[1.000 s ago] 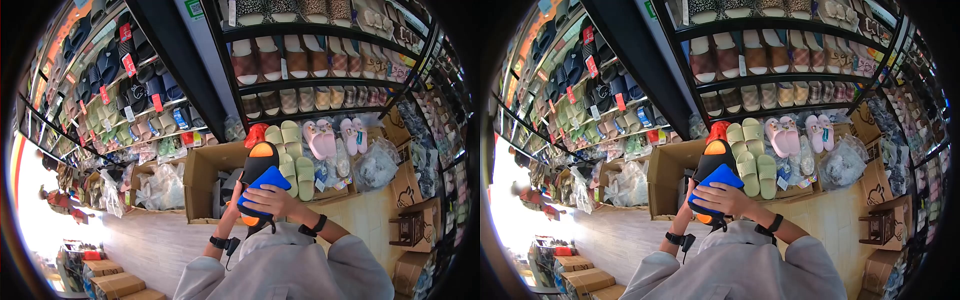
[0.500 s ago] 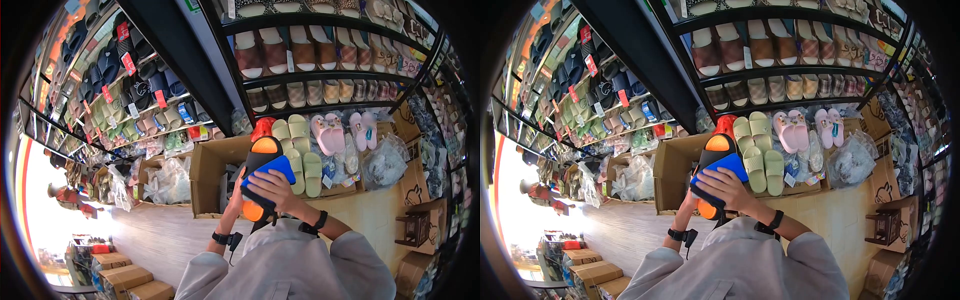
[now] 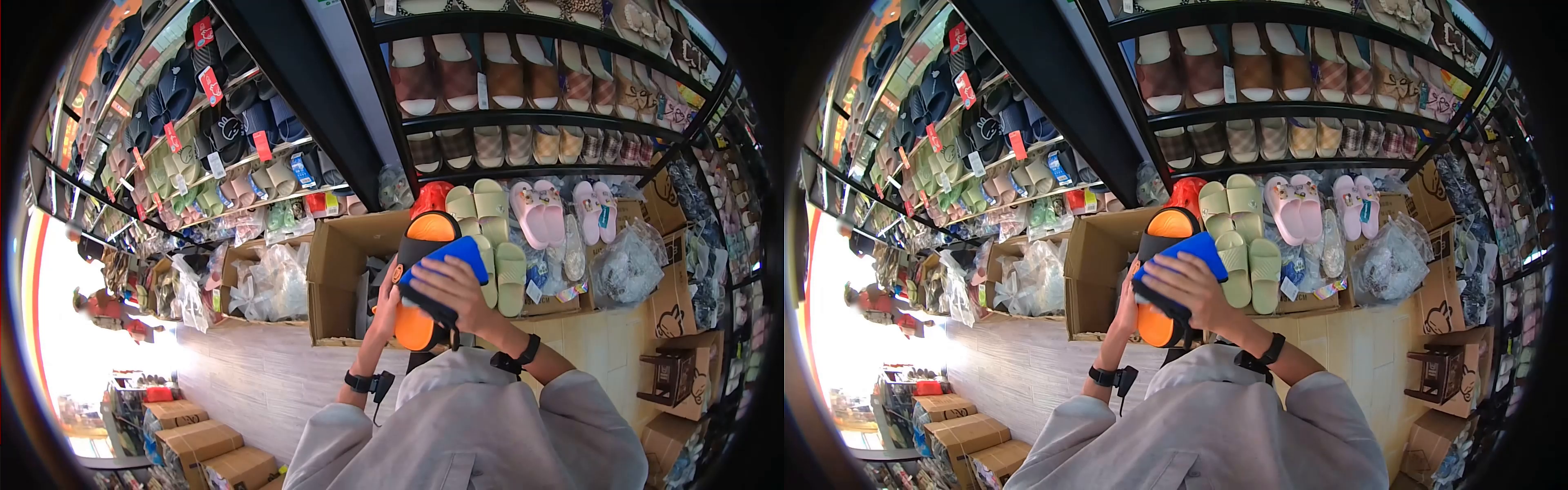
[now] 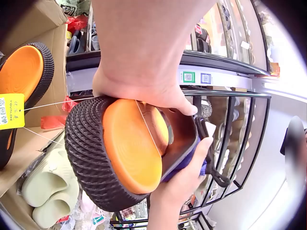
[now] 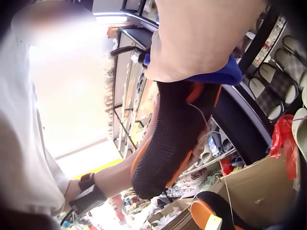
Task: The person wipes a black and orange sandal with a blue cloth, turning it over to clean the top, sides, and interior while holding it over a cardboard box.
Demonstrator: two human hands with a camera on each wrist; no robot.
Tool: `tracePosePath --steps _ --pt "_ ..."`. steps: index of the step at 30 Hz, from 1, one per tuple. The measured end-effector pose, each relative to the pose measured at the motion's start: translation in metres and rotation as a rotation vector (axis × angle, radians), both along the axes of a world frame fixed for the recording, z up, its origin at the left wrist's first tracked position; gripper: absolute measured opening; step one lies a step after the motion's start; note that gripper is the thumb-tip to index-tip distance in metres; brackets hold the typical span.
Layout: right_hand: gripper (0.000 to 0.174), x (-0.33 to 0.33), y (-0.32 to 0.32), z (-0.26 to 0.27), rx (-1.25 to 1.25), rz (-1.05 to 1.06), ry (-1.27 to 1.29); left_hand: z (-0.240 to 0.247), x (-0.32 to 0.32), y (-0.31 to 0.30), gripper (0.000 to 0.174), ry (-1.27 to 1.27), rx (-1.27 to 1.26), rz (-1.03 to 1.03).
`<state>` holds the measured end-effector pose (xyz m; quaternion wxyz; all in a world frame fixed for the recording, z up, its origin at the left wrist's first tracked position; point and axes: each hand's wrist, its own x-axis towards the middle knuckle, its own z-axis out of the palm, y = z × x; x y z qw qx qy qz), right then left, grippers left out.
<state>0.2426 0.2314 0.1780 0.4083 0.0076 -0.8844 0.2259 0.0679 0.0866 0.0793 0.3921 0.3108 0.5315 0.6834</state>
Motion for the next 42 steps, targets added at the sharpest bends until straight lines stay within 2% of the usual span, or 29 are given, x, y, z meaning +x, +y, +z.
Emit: tracePosePath --steps 3,4,7,8,9,12,15,16,19,21,26,29,32,33,35,37,38,41,42 --pt "0.052 0.003 0.003 -0.002 0.028 0.143 -0.024 0.002 0.0 -0.002 0.093 -0.073 -0.001 -0.023" --pt "0.052 0.003 0.011 -0.003 -0.001 0.118 -0.015 0.002 -0.001 -0.003 0.098 0.009 0.042 -0.037" --pt "0.058 -0.002 0.036 -0.01 -0.13 -0.06 0.039 0.003 0.003 -0.005 0.107 -0.173 0.096 -0.088" --pt "0.059 -0.005 0.041 -0.014 -0.178 -0.121 0.057 0.005 0.002 -0.005 0.11 -0.155 0.097 -0.11" --pt "0.06 -0.009 0.042 -0.013 -0.226 -0.182 0.077 0.006 0.003 -0.004 0.108 -0.176 0.09 -0.103" --pt "0.06 -0.006 0.021 -0.004 -0.105 -0.194 0.06 0.003 0.006 -0.004 0.099 -0.25 0.051 -0.069" --pt "0.053 -0.001 -0.008 -0.004 -0.015 -0.006 0.051 -0.048 -0.004 -0.008 0.091 -0.418 -0.014 -0.049" --pt "0.051 0.0 -0.015 -0.006 0.03 0.044 0.052 -0.093 -0.017 -0.017 0.088 -0.516 -0.037 -0.066" --pt "0.049 0.005 -0.004 -0.007 0.263 0.141 -0.009 -0.072 -0.016 -0.016 0.08 -0.532 0.013 -0.187" --pt "0.05 0.001 0.005 -0.008 0.118 0.099 0.072 -0.057 -0.01 -0.017 0.078 -0.502 -0.005 -0.152" --pt "0.055 -0.014 0.026 -0.021 -0.147 -0.174 0.121 -0.017 -0.001 -0.014 0.076 -0.613 -0.151 -0.086" --pt "0.055 -0.012 0.004 -0.012 -0.036 -0.103 0.046 -0.035 -0.003 -0.014 0.09 -0.701 -0.127 -0.111" --pt "0.05 -0.006 -0.016 -0.007 0.055 0.112 -0.017 -0.022 -0.001 -0.014 0.106 -0.817 -0.148 -0.112" --pt "0.048 -0.004 -0.017 -0.007 0.112 0.191 -0.047 -0.021 -0.004 -0.013 0.117 -0.882 -0.123 -0.185" --pt "0.046 -0.003 -0.012 -0.005 0.132 0.235 -0.051 -0.034 -0.01 -0.017 0.114 -0.982 -0.075 -0.252" --pt "0.047 -0.007 0.003 -0.011 0.062 0.234 -0.014 0.008 0.004 -0.016 0.11 -0.728 -0.211 -0.133" --pt "0.053 -0.01 0.009 -0.018 0.043 0.177 0.032 0.03 0.013 -0.011 0.104 -0.754 -0.226 -0.062" --pt "0.058 -0.015 0.025 -0.023 -0.088 -0.004 0.011 0.011 0.008 -0.008 0.107 -0.729 -0.085 -0.117" --pt "0.059 -0.017 0.025 -0.023 -0.127 -0.046 0.028 0.011 0.007 -0.008 0.107 -0.813 -0.079 -0.098"
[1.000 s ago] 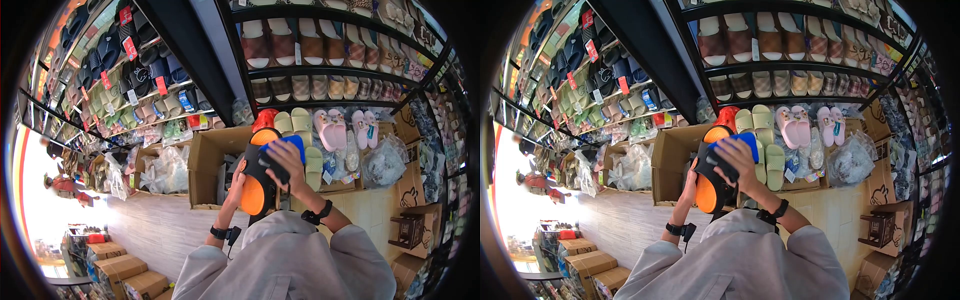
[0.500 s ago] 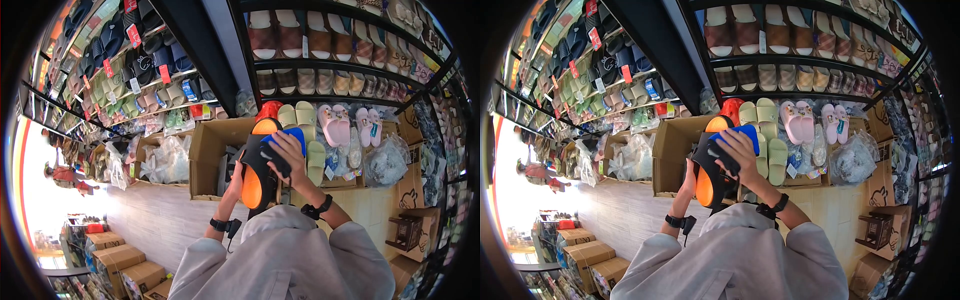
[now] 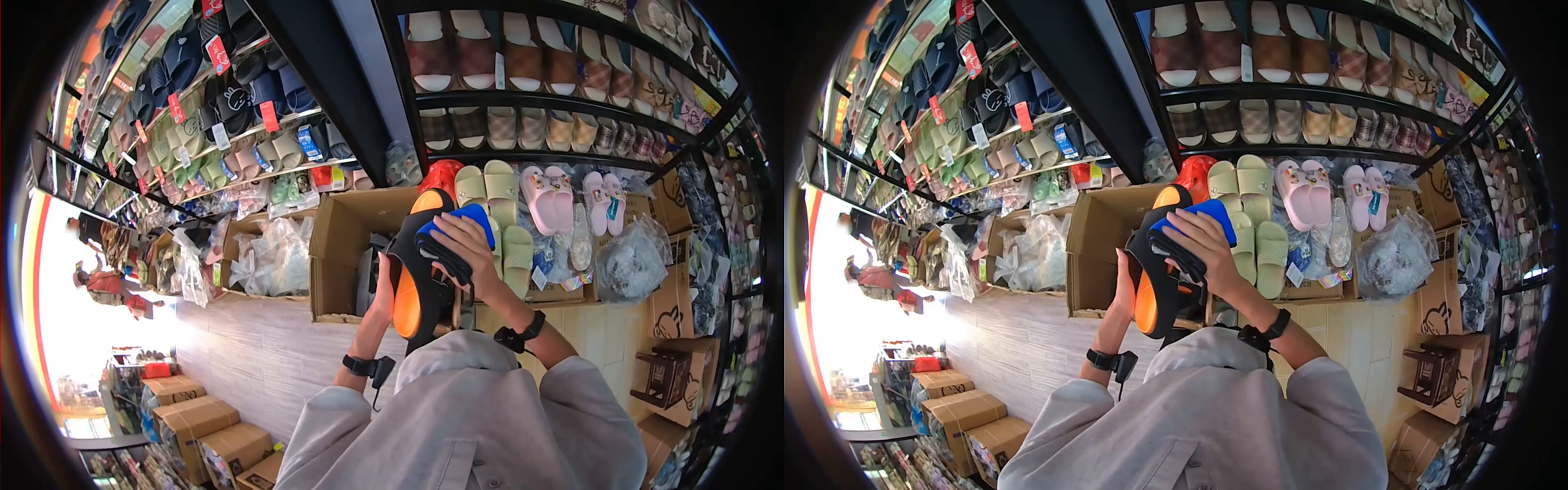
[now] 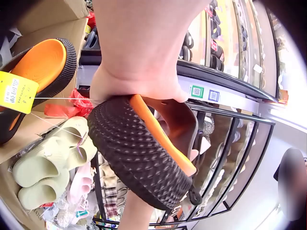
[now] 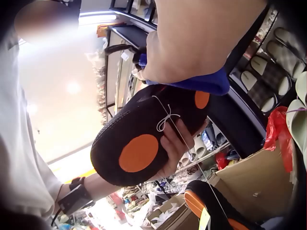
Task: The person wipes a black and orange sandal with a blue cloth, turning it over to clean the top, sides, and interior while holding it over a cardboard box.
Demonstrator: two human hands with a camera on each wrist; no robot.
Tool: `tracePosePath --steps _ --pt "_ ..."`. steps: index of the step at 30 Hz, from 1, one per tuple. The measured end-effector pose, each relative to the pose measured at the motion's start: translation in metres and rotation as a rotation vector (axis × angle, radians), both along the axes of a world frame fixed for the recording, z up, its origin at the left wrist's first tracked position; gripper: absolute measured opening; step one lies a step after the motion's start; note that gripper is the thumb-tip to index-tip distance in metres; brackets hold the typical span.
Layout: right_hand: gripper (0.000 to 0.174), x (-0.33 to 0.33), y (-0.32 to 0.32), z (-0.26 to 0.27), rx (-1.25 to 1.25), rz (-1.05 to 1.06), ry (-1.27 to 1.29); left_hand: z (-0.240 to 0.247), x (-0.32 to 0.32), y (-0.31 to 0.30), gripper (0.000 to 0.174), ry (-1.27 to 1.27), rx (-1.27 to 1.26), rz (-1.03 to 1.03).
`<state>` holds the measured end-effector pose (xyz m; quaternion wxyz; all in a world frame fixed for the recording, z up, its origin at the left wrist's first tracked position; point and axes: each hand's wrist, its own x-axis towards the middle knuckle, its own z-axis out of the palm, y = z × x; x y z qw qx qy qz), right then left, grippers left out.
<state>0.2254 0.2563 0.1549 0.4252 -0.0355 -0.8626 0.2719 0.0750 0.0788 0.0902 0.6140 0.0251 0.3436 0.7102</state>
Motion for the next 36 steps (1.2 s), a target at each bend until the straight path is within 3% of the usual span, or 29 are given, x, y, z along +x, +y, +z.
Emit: tracePosePath --steps 3,4,8,12,13,15,18,20,23,26,29,30,32,33,36 --pt "0.058 0.003 -0.019 0.008 0.038 0.01 -0.022 -0.008 -0.004 -0.003 0.108 -0.129 0.079 -0.033" --pt "0.057 0.007 -0.027 0.014 0.052 0.079 -0.051 -0.016 -0.009 -0.001 0.111 -0.403 0.451 -0.157" --pt "0.058 0.015 -0.048 0.016 0.194 0.344 -0.165 -0.004 -0.007 0.001 0.116 -0.155 0.065 -0.029" --pt "0.051 0.015 -0.026 0.016 0.175 0.294 -0.077 0.0 -0.005 -0.014 0.116 -0.136 0.015 -0.098" --pt "0.051 0.013 -0.019 0.011 0.177 0.232 -0.047 -0.006 -0.009 -0.009 0.112 -0.451 0.424 -0.156" --pt "0.055 0.01 -0.011 0.012 0.118 0.127 -0.071 0.019 0.006 -0.003 0.11 -0.028 -0.02 0.048" --pt "0.057 0.003 -0.019 0.011 0.038 0.061 -0.068 0.033 0.01 -0.007 0.107 0.031 -0.053 0.097" --pt "0.056 0.001 -0.035 0.01 0.044 0.136 -0.075 -0.007 -0.004 -0.022 0.105 -0.241 0.305 -0.035" --pt "0.052 0.002 -0.064 0.013 0.069 0.298 -0.085 0.0 -0.004 -0.035 0.104 -0.29 0.215 -0.007" --pt "0.049 0.005 -0.072 0.006 0.238 0.439 -0.102 0.008 -0.003 -0.035 0.103 -0.007 0.004 0.143" --pt "0.05 -0.001 -0.056 0.0 0.253 0.408 -0.102 -0.006 -0.007 -0.055 0.103 -0.158 -0.005 0.056" --pt "0.05 -0.003 -0.049 -0.004 0.147 0.401 -0.121 0.004 -0.006 -0.058 0.102 -0.149 -0.02 0.053" --pt "0.051 -0.011 -0.046 -0.008 0.061 0.269 -0.101 -0.005 -0.009 -0.056 0.101 -0.211 0.156 0.084" --pt "0.053 -0.017 -0.044 -0.008 0.04 0.201 -0.1 0.015 -0.004 -0.05 0.1 -0.033 -0.066 0.18" --pt "0.057 -0.027 -0.056 -0.003 0.008 0.102 -0.136 0.019 -0.012 -0.052 0.099 -0.108 -0.074 0.234"
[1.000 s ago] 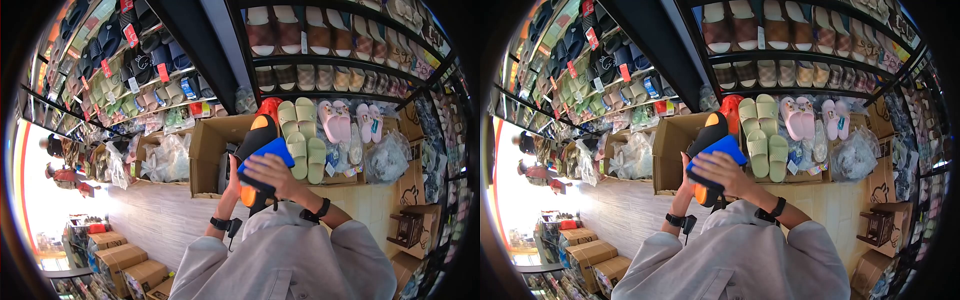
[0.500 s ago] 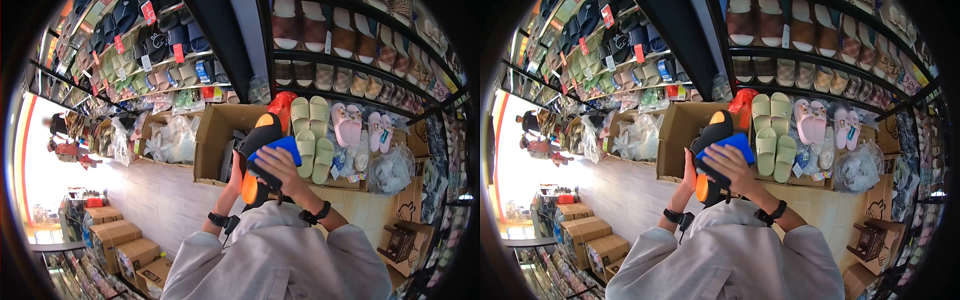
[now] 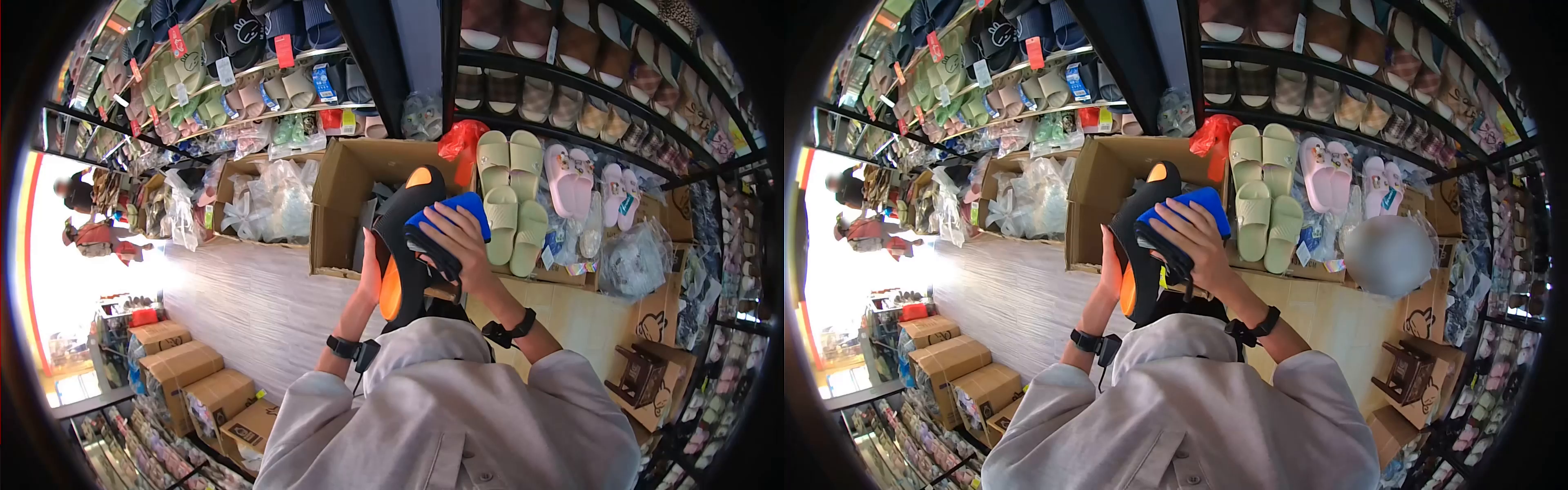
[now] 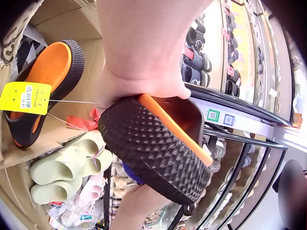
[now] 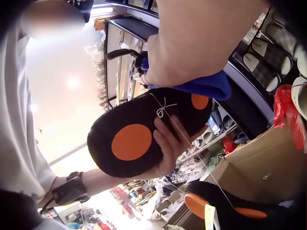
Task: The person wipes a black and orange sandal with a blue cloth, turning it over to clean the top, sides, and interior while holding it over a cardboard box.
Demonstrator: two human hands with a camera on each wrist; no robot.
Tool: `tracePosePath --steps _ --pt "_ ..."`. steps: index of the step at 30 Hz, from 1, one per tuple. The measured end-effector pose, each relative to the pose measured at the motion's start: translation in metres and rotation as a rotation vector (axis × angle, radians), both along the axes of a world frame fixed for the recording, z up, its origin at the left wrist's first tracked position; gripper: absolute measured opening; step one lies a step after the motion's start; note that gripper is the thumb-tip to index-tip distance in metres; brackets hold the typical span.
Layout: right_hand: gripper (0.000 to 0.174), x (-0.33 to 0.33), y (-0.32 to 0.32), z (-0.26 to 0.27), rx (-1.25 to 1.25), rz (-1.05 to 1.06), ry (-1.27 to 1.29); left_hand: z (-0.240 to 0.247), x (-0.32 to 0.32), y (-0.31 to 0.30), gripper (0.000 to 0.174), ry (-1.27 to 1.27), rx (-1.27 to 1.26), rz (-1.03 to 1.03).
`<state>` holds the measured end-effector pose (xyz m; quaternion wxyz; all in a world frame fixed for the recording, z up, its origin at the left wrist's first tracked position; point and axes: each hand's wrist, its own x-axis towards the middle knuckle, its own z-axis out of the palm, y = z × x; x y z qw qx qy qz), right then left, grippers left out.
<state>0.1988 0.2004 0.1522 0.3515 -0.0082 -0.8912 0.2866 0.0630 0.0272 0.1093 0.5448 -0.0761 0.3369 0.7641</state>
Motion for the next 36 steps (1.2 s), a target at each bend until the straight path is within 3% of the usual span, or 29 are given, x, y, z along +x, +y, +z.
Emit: tracePosePath --steps 3,4,5,7,8,10,13,14,17,23,27,28,31,34,36 --pt "0.058 -0.003 -0.028 0.012 -0.026 0.057 -0.068 -0.005 -0.014 -0.01 0.1 -0.003 0.032 -0.098" --pt "0.058 -0.004 -0.037 0.017 -0.039 0.106 -0.086 -0.003 -0.018 -0.011 0.1 -0.035 0.149 -0.153" --pt "0.059 -0.003 -0.048 0.022 -0.056 0.156 -0.105 -0.014 -0.026 -0.02 0.1 -0.207 0.257 -0.212" --pt "0.052 -0.001 -0.068 0.025 0.029 0.237 -0.143 -0.027 -0.038 -0.013 0.102 -0.273 0.219 -0.143" --pt "0.049 0.0 -0.074 0.026 0.128 0.281 -0.17 -0.033 -0.038 -0.012 0.102 -0.079 0.101 -0.145" --pt "0.047 0.002 -0.083 0.025 0.216 0.33 -0.192 -0.029 -0.038 -0.01 0.102 -0.094 0.119 -0.201" --pt "0.054 0.003 -0.074 0.013 0.219 0.265 -0.21 -0.021 -0.04 -0.006 0.103 -0.108 0.147 -0.283" --pt "0.053 0.005 -0.073 0.01 0.008 0.25 -0.167 -0.019 -0.04 -0.011 0.103 -0.113 0.143 -0.308" --pt "0.06 0.005 -0.066 -0.005 -0.093 0.026 -0.201 -0.025 -0.04 -0.015 0.101 -0.226 0.224 -0.341" --pt "0.06 -0.016 -0.088 0.007 -0.07 -0.155 -0.139 -0.018 -0.05 -0.014 0.103 -0.13 0.228 -0.266" --pt "0.055 -0.019 -0.103 0.014 -0.008 -0.035 -0.121 -0.015 -0.057 -0.016 0.102 -0.141 0.238 -0.195" --pt "0.053 -0.016 -0.106 0.025 0.068 0.123 -0.162 -0.016 -0.059 -0.015 0.102 -0.111 0.216 -0.155" --pt "0.052 -0.009 -0.094 0.024 0.373 0.302 -0.238 -0.017 -0.059 -0.014 0.101 -0.055 0.237 -0.135" --pt "0.052 -0.009 -0.081 0.012 0.042 0.292 -0.159 -0.012 -0.055 -0.021 0.103 -0.11 0.266 -0.162" --pt "0.057 -0.014 -0.074 0.005 -0.036 0.156 -0.14 -0.018 -0.056 -0.027 0.102 -0.191 0.355 -0.185"
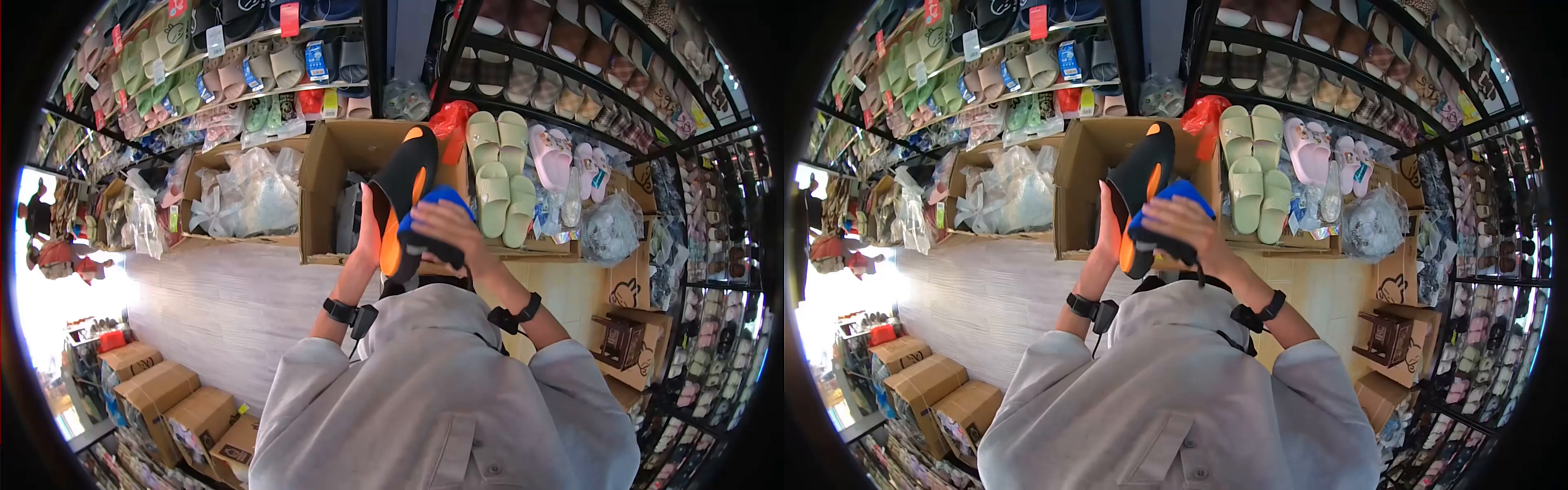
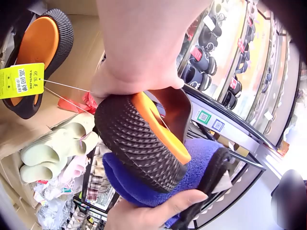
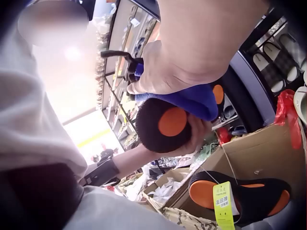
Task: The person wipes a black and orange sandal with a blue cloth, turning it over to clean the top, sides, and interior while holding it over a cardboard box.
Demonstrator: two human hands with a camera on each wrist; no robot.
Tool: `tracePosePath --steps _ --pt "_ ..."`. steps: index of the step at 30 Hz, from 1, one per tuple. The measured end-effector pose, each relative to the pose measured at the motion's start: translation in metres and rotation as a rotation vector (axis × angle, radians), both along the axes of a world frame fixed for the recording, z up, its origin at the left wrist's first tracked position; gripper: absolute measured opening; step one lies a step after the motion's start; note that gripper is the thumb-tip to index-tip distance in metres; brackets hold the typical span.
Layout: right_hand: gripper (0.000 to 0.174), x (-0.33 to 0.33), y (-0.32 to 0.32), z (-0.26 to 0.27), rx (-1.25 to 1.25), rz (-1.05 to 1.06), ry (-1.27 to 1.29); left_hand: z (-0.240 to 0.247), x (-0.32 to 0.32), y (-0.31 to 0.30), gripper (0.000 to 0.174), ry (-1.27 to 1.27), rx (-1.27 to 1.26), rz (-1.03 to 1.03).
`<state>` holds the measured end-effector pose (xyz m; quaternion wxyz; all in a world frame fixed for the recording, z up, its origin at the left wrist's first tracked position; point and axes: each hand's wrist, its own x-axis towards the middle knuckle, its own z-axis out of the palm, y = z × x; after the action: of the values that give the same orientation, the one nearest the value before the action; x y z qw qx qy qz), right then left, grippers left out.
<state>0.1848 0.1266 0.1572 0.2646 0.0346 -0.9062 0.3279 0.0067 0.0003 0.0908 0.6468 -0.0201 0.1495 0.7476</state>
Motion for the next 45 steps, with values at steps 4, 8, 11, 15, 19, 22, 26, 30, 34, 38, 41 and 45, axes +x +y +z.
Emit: tracePosePath --steps 4,8,11,15,19,22,26,30,34,38,41,45 --pt "0.058 -0.009 -0.011 0.008 0.015 -0.175 0.018 -0.01 -0.004 -0.006 0.101 -0.057 0.09 -0.017" --pt "0.055 -0.01 -0.04 0.015 0.107 -0.082 0.038 -0.005 -0.004 -0.018 0.102 -0.024 0.059 0.027" --pt "0.052 -0.005 -0.052 0.024 0.206 0.074 0.014 -0.001 -0.006 -0.021 0.103 0.083 0.031 0.065" --pt "0.055 -0.003 -0.044 0.015 0.205 0.115 0.002 0.005 -0.006 -0.026 0.104 0.101 0.011 0.051" --pt "0.057 -0.011 -0.044 0.01 0.054 -0.152 0.047 0.004 -0.006 -0.031 0.106 0.132 -0.038 0.082" --pt "0.056 -0.013 -0.061 0.013 0.059 -0.198 0.067 -0.005 -0.008 -0.032 0.103 0.158 -0.056 0.144" --pt "0.057 -0.007 -0.076 0.02 0.205 0.071 -0.012 0.001 -0.007 -0.032 0.101 0.314 -0.138 0.293" --pt "0.058 -0.009 -0.058 0.008 0.005 0.097 0.004 0.006 -0.009 -0.042 0.098 0.371 -0.159 0.33" --pt "0.06 -0.02 -0.058 0.002 -0.073 -0.079 0.041 0.007 -0.011 -0.04 0.1 0.443 -0.189 0.391" --pt "0.058 -0.021 -0.077 0.015 0.078 0.036 0.057 -0.003 -0.015 -0.039 0.101 0.299 -0.159 0.41" --pt "0.054 -0.017 -0.067 0.01 0.108 0.181 0.013 -0.011 -0.019 -0.039 0.1 0.37 -0.162 0.439" --pt "0.053 -0.023 -0.047 -0.001 -0.125 0.054 0.07 -0.021 -0.025 -0.038 0.1 0.466 -0.16 0.484"
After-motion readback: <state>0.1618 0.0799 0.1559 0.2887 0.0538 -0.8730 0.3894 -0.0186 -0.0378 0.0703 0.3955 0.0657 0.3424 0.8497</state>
